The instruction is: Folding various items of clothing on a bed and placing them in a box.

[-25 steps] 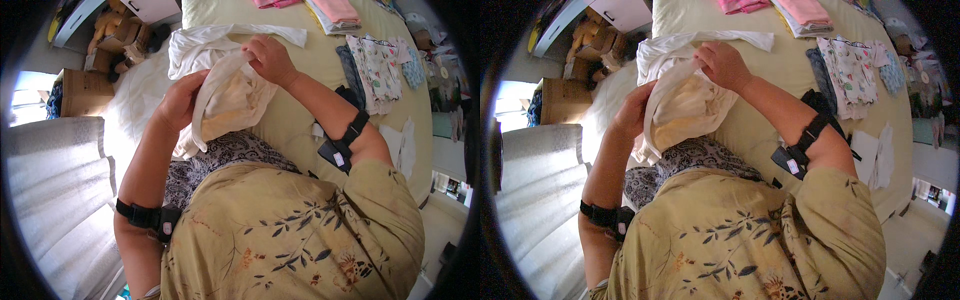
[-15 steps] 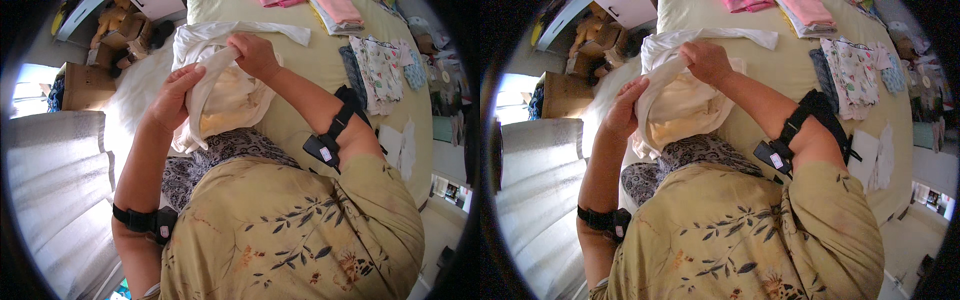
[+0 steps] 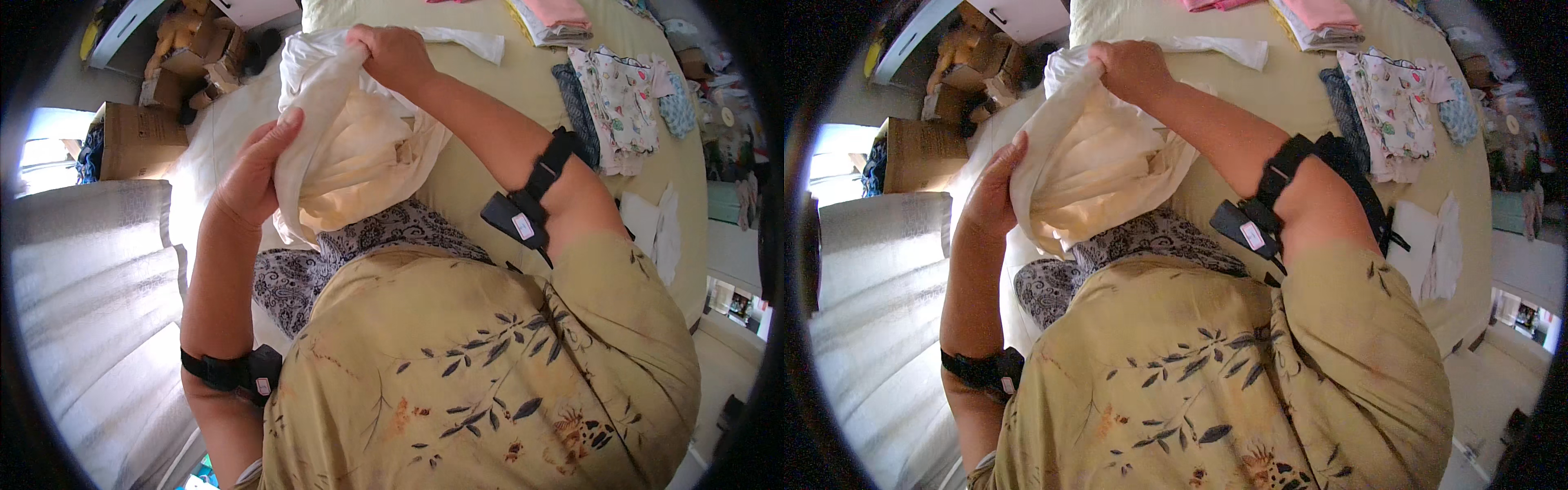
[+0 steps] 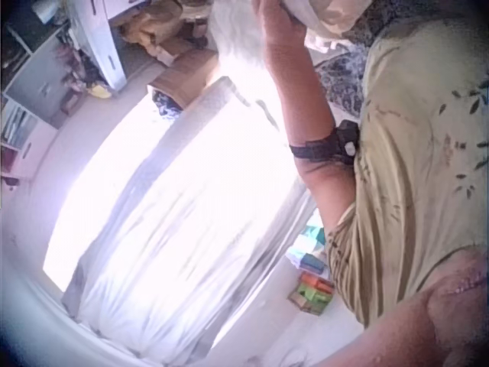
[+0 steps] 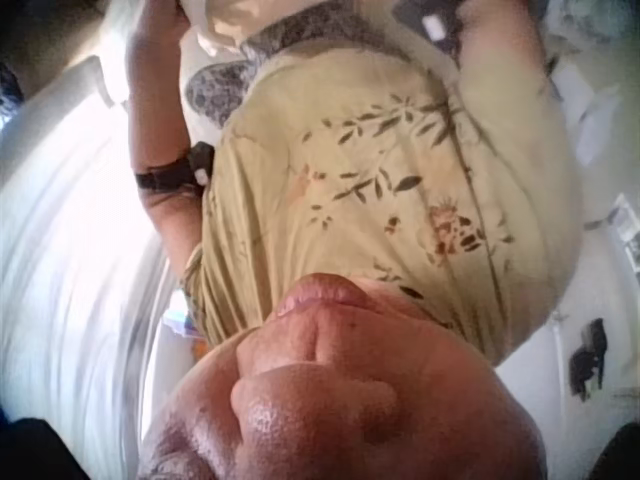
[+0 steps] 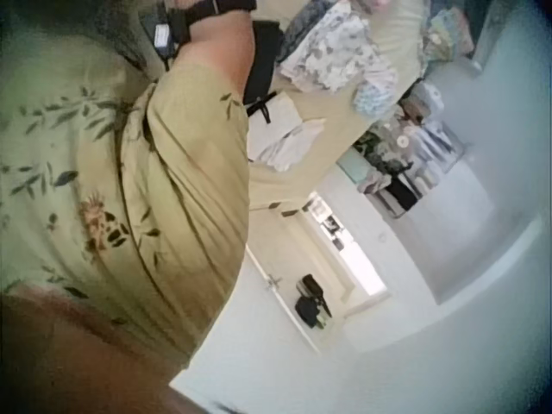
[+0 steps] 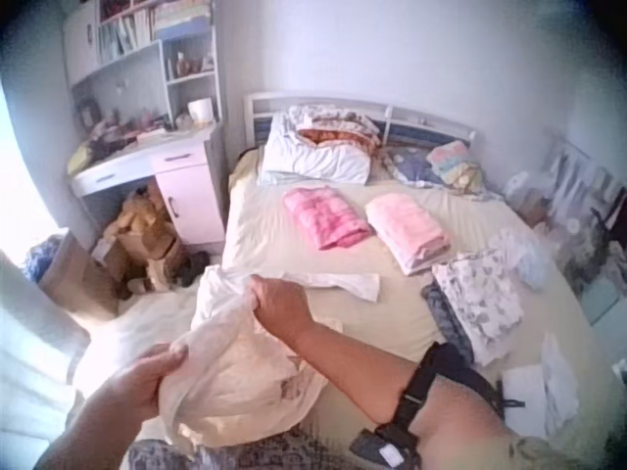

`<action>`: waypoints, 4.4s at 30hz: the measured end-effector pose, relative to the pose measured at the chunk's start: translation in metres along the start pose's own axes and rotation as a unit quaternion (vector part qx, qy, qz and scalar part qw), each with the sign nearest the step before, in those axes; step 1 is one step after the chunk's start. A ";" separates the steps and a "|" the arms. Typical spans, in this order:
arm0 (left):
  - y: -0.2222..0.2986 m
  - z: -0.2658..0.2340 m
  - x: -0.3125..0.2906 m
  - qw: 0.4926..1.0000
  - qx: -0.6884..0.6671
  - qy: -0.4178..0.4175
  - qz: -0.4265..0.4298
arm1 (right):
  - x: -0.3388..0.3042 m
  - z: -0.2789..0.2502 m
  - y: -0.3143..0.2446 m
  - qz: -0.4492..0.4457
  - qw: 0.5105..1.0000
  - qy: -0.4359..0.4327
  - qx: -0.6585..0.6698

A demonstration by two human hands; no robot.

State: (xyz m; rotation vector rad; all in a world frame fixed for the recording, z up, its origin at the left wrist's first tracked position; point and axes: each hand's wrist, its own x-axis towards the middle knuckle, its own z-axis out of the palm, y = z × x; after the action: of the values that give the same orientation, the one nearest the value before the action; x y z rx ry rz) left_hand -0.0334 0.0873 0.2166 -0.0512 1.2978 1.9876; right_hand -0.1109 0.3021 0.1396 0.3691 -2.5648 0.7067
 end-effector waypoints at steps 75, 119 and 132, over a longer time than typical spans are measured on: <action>-0.084 -0.132 -0.044 0.983 -0.061 0.171 0.002 | -0.125 -0.013 -0.069 0.184 0.723 -0.454 0.487; -0.082 -0.114 -0.081 0.942 -0.182 0.277 0.062 | -0.120 -0.020 -0.124 0.233 0.686 -0.444 0.527; -0.079 -0.101 -0.092 0.949 -0.185 0.230 0.110 | -0.126 -0.015 -0.144 -0.040 0.773 -0.544 0.324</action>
State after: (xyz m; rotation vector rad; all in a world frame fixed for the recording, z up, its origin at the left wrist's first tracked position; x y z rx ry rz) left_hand 0.0452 -0.0283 0.1441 -0.6056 1.2238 2.4916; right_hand 0.0556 0.2074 0.1497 1.4753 -3.1454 1.7429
